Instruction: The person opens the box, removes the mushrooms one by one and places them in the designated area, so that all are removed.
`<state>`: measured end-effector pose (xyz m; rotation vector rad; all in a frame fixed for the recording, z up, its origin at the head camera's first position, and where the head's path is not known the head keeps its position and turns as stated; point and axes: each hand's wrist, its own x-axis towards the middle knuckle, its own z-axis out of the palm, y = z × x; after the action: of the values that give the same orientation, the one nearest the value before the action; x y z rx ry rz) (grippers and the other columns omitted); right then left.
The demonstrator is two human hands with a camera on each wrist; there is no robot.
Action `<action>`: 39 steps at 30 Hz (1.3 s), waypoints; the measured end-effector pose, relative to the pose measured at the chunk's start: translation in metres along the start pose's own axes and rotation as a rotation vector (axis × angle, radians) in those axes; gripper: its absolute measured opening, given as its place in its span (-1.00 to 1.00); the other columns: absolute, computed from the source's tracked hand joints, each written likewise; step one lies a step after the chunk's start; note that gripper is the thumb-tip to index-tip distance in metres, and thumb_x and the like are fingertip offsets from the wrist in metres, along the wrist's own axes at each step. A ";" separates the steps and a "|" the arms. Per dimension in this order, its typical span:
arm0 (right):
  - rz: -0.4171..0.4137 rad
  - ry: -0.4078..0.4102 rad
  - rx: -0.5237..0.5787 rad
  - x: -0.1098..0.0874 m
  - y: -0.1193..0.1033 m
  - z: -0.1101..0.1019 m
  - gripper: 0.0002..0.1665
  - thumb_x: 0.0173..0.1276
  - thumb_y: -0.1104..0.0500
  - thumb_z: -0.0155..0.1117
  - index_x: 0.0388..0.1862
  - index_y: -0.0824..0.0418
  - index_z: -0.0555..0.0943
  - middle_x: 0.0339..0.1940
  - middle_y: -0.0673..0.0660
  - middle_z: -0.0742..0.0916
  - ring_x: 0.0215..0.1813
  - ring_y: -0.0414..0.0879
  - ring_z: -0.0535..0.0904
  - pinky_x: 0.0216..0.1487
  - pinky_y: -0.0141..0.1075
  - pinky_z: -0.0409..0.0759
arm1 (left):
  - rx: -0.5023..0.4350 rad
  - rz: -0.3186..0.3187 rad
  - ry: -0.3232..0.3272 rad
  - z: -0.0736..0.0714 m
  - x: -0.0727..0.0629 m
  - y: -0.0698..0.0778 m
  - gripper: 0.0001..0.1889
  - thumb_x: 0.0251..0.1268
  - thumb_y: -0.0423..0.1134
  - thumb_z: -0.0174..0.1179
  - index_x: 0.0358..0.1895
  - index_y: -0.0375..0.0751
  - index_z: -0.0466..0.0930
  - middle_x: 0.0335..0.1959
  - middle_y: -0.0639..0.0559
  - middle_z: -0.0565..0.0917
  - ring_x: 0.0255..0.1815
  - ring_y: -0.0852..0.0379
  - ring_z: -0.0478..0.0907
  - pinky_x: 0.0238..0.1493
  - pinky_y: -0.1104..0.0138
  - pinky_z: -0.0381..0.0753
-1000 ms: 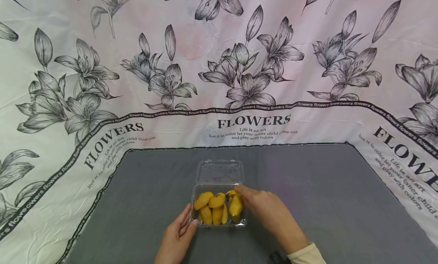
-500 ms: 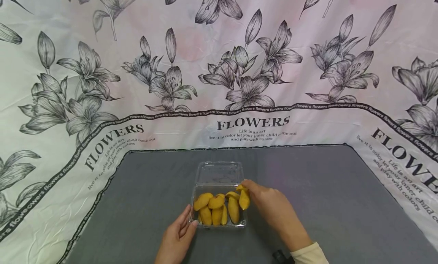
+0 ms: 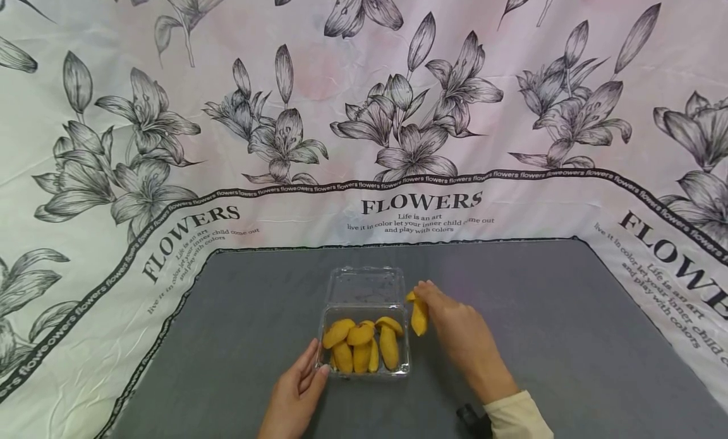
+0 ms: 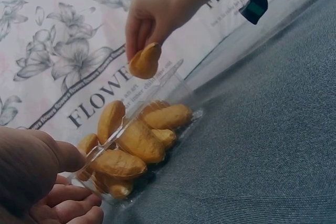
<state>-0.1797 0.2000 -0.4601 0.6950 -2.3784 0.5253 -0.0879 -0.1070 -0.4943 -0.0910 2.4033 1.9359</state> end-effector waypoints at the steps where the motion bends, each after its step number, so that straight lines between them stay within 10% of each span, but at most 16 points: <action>1: 0.003 -0.003 -0.002 0.001 0.001 0.000 -0.51 0.33 0.40 0.52 0.23 0.22 0.71 0.23 0.19 0.78 0.07 0.13 0.80 -0.15 0.00 0.83 | 0.001 -0.001 0.002 0.000 0.000 0.000 -0.27 0.60 -0.14 0.28 0.61 -0.44 0.22 0.54 -0.45 0.33 0.55 -0.29 0.33 0.36 0.17 0.58; 39: 0.078 -0.219 -0.064 0.004 0.035 0.034 -0.69 0.48 0.41 0.36 0.14 0.23 0.72 0.07 0.22 0.83 -0.15 0.19 0.81 -0.28 0.09 0.81 | 0.038 0.008 0.001 -0.001 0.001 -0.001 -0.24 0.58 -0.08 0.30 0.61 -0.44 0.23 0.52 -0.43 0.37 0.52 -0.29 0.38 0.34 0.12 0.61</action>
<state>-0.2173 0.2084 -0.4898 0.6622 -2.6232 0.4220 -0.0885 -0.1085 -0.4952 -0.0805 2.4441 1.8924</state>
